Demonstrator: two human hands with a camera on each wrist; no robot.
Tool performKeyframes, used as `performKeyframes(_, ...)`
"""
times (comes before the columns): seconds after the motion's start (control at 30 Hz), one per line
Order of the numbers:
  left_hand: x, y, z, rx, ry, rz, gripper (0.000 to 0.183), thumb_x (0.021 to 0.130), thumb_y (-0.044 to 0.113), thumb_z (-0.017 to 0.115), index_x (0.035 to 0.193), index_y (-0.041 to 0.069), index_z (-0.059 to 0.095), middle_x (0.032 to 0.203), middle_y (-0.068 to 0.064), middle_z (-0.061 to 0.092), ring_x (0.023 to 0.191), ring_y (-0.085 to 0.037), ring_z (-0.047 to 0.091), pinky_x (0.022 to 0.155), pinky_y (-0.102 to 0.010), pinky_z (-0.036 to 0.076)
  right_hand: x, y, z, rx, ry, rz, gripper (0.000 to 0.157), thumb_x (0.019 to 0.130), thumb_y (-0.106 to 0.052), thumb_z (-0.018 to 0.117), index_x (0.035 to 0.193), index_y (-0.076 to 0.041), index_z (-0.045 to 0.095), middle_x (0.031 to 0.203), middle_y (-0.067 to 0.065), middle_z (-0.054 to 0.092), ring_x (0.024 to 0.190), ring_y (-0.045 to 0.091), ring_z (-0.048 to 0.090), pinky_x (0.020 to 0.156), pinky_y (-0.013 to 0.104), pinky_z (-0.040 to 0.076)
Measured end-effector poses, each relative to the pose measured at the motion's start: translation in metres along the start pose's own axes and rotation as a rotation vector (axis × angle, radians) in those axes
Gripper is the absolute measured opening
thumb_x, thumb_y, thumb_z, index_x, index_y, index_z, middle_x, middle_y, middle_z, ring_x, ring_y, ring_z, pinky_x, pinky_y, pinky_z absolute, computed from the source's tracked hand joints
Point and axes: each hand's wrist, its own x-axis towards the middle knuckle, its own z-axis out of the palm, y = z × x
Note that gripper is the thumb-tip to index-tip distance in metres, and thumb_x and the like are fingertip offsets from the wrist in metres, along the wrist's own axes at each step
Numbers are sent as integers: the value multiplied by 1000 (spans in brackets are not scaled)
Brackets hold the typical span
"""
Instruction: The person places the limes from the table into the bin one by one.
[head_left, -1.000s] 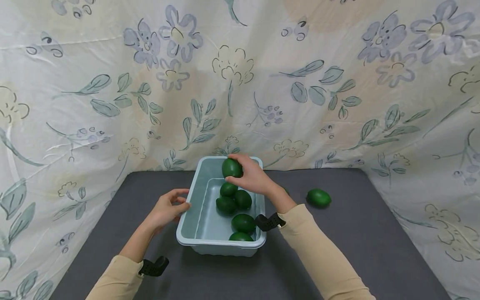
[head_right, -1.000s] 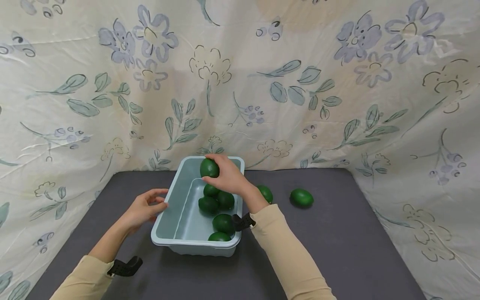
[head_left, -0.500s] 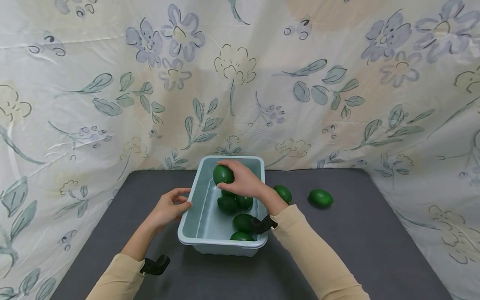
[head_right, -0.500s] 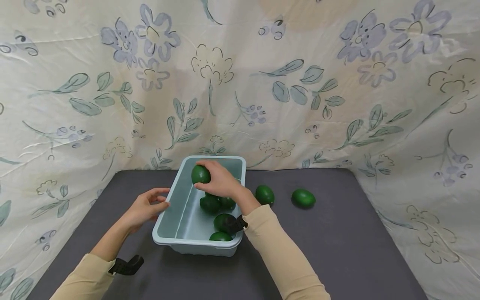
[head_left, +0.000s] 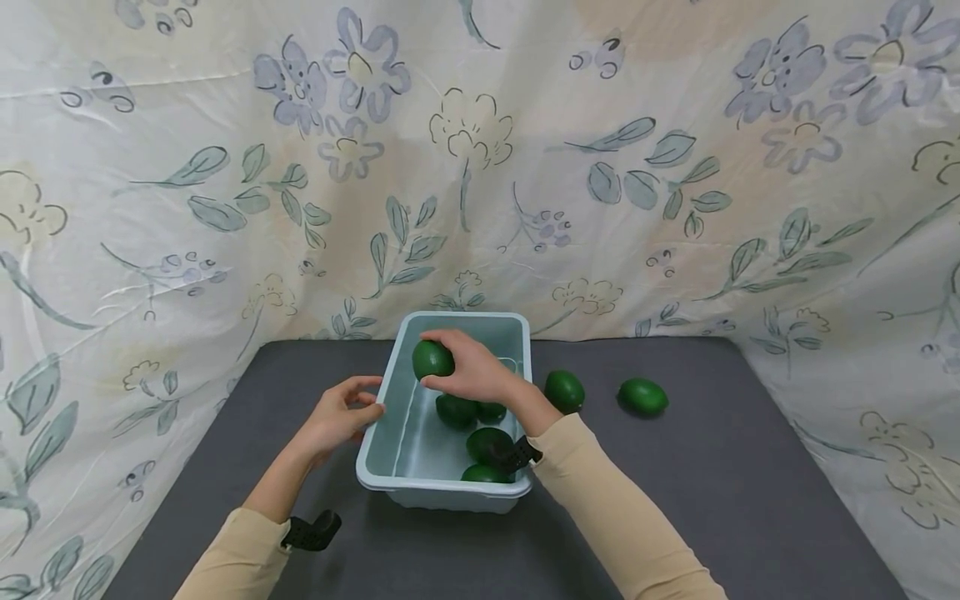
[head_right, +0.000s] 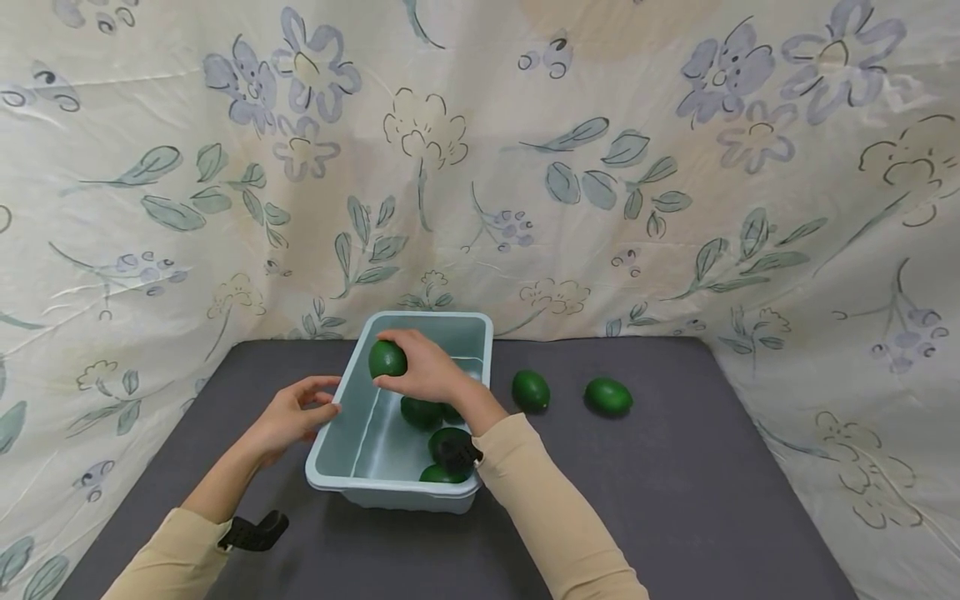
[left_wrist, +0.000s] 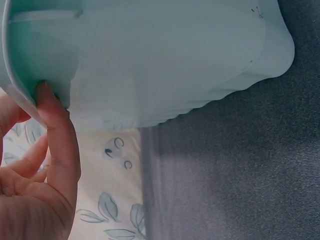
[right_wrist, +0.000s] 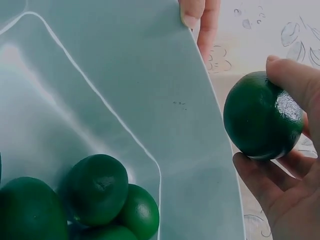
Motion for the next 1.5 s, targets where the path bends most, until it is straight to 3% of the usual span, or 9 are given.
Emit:
performKeyframes(0.23, 0, -1, 1, -3, -5, 8, 49, 88, 11, 59, 134, 7, 41, 102, -18, 56, 80, -22, 64, 63, -40, 55, -1, 0, 3, 3, -29, 7, 66, 84, -32, 65, 140, -15, 36, 136, 6, 42, 107, 18, 51, 83, 33, 48)
performKeyframes(0.5, 0, -1, 1, -5, -1, 12, 49, 88, 9, 59, 133, 6, 42, 102, -19, 56, 79, -22, 64, 63, -42, 55, -4, 0, -2, -13, -61, -15, 65, 87, -32, 62, 143, -20, 32, 145, 2, 35, 130, 19, 37, 103, 38, 36)
performKeyframes(0.7, 2, -1, 1, 8, 17, -9, 48, 88, 10, 60, 133, 7, 43, 103, -18, 55, 78, -21, 65, 62, -40, 55, -9, -2, -9, 14, -43, -25, 62, 89, -32, 60, 143, -20, 32, 145, 2, 35, 130, 21, 37, 102, 40, 36)
performKeyframes(1.07, 1, 0, 1, 5, 15, -7, 48, 88, 10, 60, 132, 7, 43, 104, -18, 54, 79, -21, 64, 62, -39, 55, -23, -1, -25, 69, 65, -48, 57, 89, -31, 60, 140, -22, 37, 141, -1, 38, 126, 20, 42, 98, 36, 41)
performKeyframes(1.5, 1, 0, 1, 14, 13, 7, 48, 87, 9, 60, 132, 6, 43, 102, -18, 55, 78, -20, 64, 61, -40, 55, -49, 23, -40, 76, 231, -103, 50, 89, -23, 62, 136, -20, 44, 134, -4, 46, 121, 14, 45, 95, 33, 43)
